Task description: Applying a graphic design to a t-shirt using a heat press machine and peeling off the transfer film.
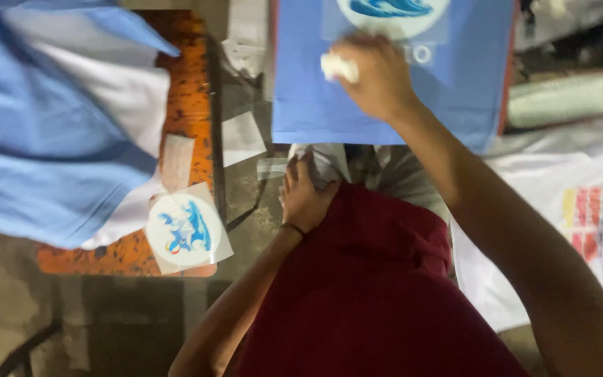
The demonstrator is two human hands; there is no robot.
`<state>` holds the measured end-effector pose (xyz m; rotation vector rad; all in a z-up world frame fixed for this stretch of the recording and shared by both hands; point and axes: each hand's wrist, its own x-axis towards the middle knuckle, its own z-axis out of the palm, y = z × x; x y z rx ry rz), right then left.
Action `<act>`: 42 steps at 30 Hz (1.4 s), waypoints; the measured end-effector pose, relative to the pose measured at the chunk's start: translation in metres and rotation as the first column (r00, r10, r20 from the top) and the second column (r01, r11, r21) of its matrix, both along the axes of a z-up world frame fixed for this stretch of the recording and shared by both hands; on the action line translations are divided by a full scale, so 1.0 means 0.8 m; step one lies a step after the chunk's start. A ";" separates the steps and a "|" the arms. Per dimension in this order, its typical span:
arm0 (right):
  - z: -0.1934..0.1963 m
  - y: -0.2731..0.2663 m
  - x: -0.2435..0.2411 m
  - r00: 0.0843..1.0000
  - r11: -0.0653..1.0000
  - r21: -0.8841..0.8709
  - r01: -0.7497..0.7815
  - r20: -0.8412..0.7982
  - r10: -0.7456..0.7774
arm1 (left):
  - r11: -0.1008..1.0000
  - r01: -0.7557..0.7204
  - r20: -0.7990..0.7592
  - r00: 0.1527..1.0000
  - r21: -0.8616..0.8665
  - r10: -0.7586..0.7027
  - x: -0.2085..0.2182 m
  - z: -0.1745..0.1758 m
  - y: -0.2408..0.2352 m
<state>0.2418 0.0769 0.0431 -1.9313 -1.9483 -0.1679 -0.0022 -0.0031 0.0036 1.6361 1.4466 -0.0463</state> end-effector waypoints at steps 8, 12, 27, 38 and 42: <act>0.085 -0.116 -0.115 0.499 0.997 -0.054 0.056 -0.864 -0.075 | 0.833 -0.516 0.780 0.598 0.200 0.184 -0.008 0.052 -0.028; 0.064 -0.165 -0.163 0.371 0.972 -0.067 -0.225 -0.928 0.022 | 0.899 -0.436 0.839 0.480 -0.025 0.256 -0.006 0.078 -0.039; 0.077 -0.259 -0.123 -0.069 0.949 -0.314 -0.015 -0.947 -0.314 | 0.738 -0.387 0.077 0.906 0.553 0.417 -0.143 -0.091 0.222; 0.024 -0.282 -0.121 -0.274 0.896 -0.398 0.199 -0.900 -0.339 | 0.617 0.046 -0.249 0.936 0.786 0.247 -0.165 -0.103 0.236; 0.013 -0.257 -0.109 -0.074 0.910 -0.392 0.134 -0.920 -0.385 | 0.458 -0.091 0.038 0.992 0.884 0.124 -0.095 -0.083 0.227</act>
